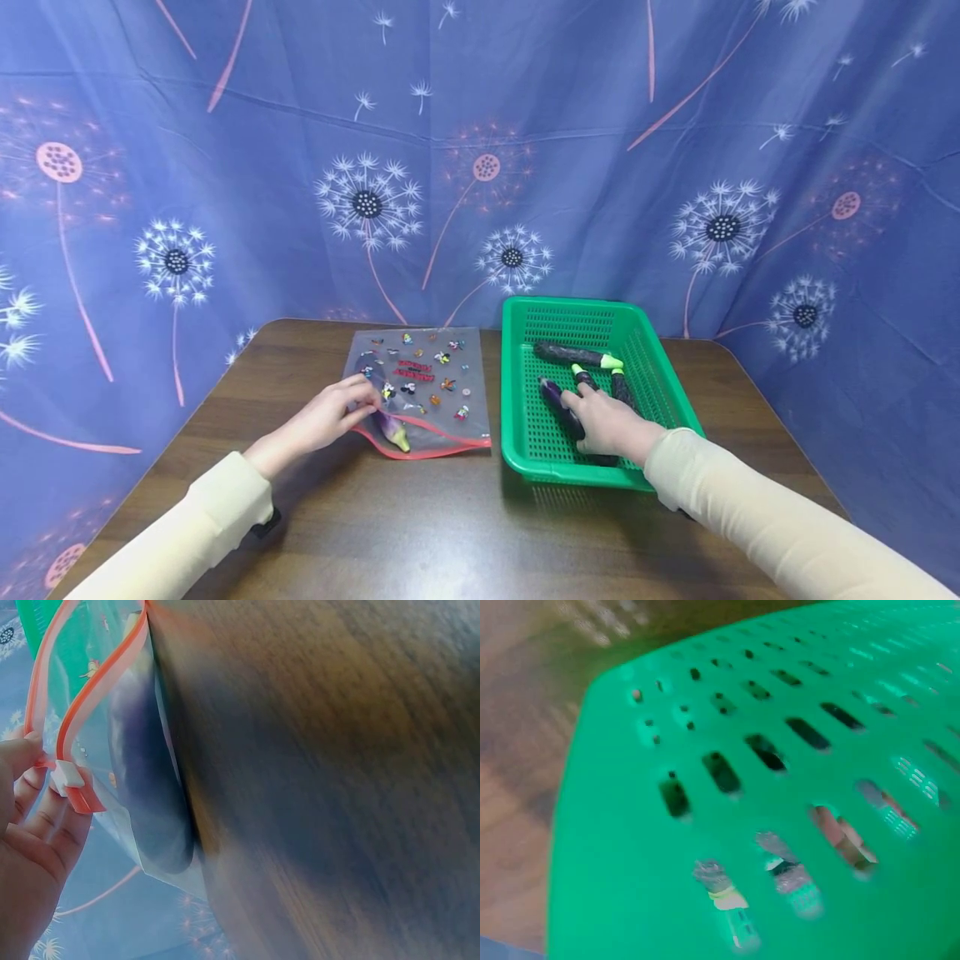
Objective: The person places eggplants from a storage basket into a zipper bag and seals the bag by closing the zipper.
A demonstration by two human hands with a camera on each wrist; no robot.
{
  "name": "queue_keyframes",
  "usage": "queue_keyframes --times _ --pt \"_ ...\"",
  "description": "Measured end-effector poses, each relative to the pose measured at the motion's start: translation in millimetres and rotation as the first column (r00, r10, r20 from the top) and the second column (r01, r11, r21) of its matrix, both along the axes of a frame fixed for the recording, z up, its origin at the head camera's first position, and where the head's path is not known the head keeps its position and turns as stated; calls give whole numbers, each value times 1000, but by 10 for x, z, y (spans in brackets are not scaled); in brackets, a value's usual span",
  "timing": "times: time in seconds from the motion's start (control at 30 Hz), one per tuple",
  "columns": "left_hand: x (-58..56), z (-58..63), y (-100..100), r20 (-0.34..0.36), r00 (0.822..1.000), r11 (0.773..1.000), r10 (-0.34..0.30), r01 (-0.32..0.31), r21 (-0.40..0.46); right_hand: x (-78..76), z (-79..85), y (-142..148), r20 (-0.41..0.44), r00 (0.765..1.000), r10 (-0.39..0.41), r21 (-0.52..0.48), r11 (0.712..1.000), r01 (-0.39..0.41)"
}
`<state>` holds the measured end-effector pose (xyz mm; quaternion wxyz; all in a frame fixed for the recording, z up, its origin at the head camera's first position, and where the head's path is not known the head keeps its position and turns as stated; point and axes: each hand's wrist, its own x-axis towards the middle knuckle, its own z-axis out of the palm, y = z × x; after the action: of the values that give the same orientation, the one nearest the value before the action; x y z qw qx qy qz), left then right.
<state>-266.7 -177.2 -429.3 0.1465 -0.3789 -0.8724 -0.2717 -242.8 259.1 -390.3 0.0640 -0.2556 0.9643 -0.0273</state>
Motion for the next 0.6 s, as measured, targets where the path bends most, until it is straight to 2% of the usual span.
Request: queue_keyframes --times 0.23,0.6 --pt "-13 -28 -15 -1 1000 1000 4 -4 -3 19 -81 24 15 999 -35 -4 999 35" --pt "-14 -44 -21 3 1000 1000 3 -3 -2 49 -82 -33 74 994 -84 17 996 83"
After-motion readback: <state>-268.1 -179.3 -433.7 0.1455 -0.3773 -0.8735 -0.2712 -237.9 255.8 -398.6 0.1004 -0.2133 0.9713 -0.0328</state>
